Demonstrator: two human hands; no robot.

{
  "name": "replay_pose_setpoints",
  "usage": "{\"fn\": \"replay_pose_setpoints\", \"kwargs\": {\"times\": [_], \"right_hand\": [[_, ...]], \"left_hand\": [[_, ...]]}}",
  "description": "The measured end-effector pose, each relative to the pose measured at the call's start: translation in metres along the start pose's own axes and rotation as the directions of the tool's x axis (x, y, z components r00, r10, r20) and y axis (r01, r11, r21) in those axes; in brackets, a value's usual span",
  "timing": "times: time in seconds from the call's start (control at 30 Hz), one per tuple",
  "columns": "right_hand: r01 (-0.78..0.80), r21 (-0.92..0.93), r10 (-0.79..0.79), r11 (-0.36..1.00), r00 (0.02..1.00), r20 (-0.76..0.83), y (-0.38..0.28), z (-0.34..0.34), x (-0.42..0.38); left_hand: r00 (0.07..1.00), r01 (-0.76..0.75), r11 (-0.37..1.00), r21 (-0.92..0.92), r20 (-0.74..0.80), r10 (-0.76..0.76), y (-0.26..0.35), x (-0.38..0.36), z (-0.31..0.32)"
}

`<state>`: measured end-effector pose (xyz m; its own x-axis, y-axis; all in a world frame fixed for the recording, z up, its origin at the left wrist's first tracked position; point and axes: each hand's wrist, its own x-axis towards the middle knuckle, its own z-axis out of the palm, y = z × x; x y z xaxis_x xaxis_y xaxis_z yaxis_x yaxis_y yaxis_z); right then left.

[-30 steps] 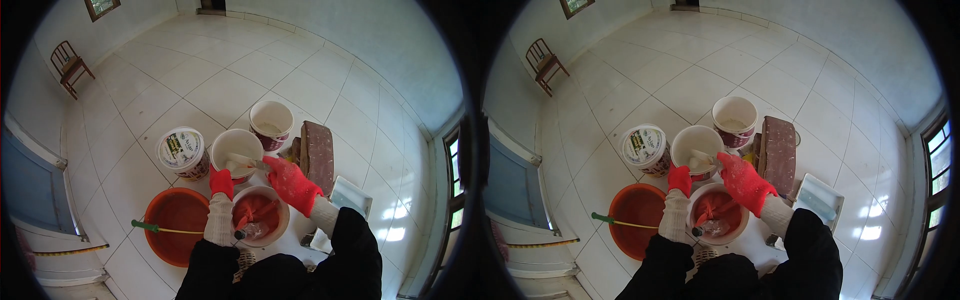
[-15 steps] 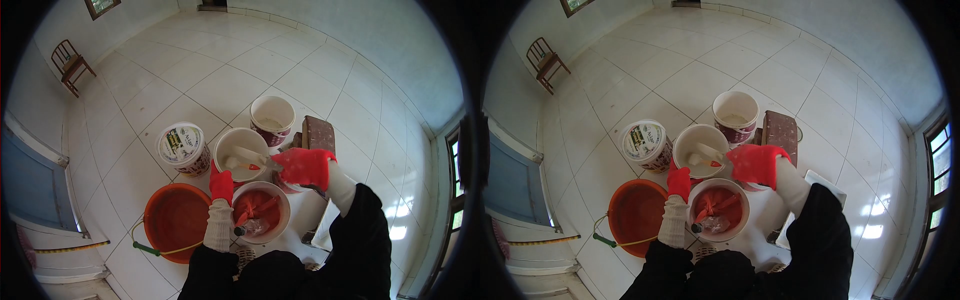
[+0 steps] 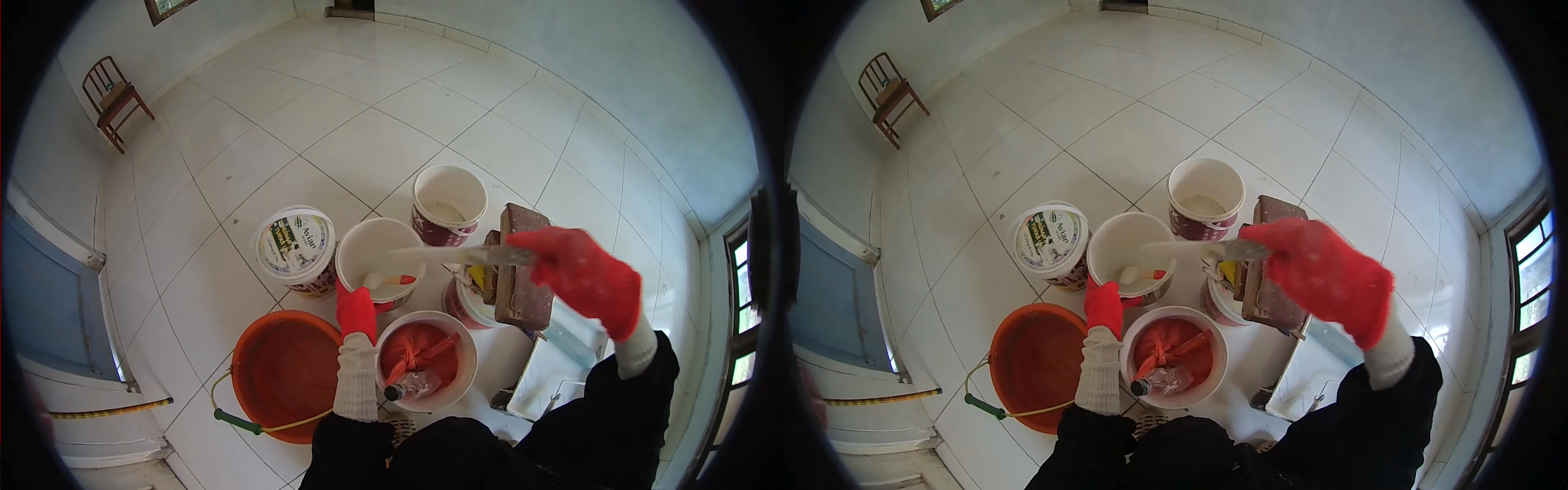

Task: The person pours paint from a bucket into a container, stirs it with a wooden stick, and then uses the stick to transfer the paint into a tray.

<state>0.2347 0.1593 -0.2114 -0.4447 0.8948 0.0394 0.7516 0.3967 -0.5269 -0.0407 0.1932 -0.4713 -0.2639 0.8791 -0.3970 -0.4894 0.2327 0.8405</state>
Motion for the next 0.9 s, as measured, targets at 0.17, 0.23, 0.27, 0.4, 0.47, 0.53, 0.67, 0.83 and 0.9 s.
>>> {"fn": "replay_pose_setpoints", "kwargs": {"times": [0.17, 0.23, 0.27, 0.4, 0.47, 0.53, 0.67, 0.83, 0.9], "right_hand": [[-0.364, 0.339, 0.375, 0.867, 0.926, 0.035, -0.013, -0.045, -0.005], [-0.386, 0.362, 0.400, 0.849, 0.916, 0.037, -0.016, -0.047, -0.007], [-0.403, 0.385, 0.422, 0.830, 0.906, 0.038, -0.016, -0.047, -0.007], [-0.375, 0.422, 0.413, 0.825, 0.911, 0.002, -0.011, -0.034, -0.005], [-0.333, 0.474, 0.362, 0.815, 0.932, 0.032, -0.006, -0.022, -0.003], [-0.329, 0.501, 0.337, 0.801, 0.938, 0.078, -0.006, -0.003, 0.001], [-0.063, 0.135, 0.068, 0.989, 0.997, -0.027, 0.001, 0.055, 0.027], [0.258, -0.383, -0.284, 0.887, 0.959, -0.014, 0.015, 0.082, 0.050], [-0.013, -0.738, 0.311, 0.675, 0.912, 0.268, -0.004, 0.081, 0.070]], "left_hand": [[0.999, 0.001, 1.000, -0.022, -0.042, -0.002, -0.004, 0.004, -0.005], [0.999, 0.002, 1.000, -0.012, -0.038, -0.002, -0.001, 0.000, -0.002], [0.999, -0.001, 1.000, 0.000, -0.034, 0.001, 0.002, -0.002, -0.001], [0.997, 0.000, 0.998, 0.062, -0.074, 0.005, 0.004, -0.003, 0.001], [0.999, 0.027, 0.997, 0.069, -0.040, -0.024, 0.002, 0.001, -0.002], [0.999, 0.016, 0.997, 0.072, -0.036, -0.013, 0.001, 0.001, 0.001], [0.999, 0.042, 0.990, 0.135, -0.009, -0.041, 0.008, -0.009, 0.006], [1.000, -0.002, 0.981, 0.193, -0.005, 0.003, 0.013, -0.020, 0.012], [1.000, 0.026, 0.985, 0.171, -0.019, -0.023, 0.003, -0.017, 0.010]]}}
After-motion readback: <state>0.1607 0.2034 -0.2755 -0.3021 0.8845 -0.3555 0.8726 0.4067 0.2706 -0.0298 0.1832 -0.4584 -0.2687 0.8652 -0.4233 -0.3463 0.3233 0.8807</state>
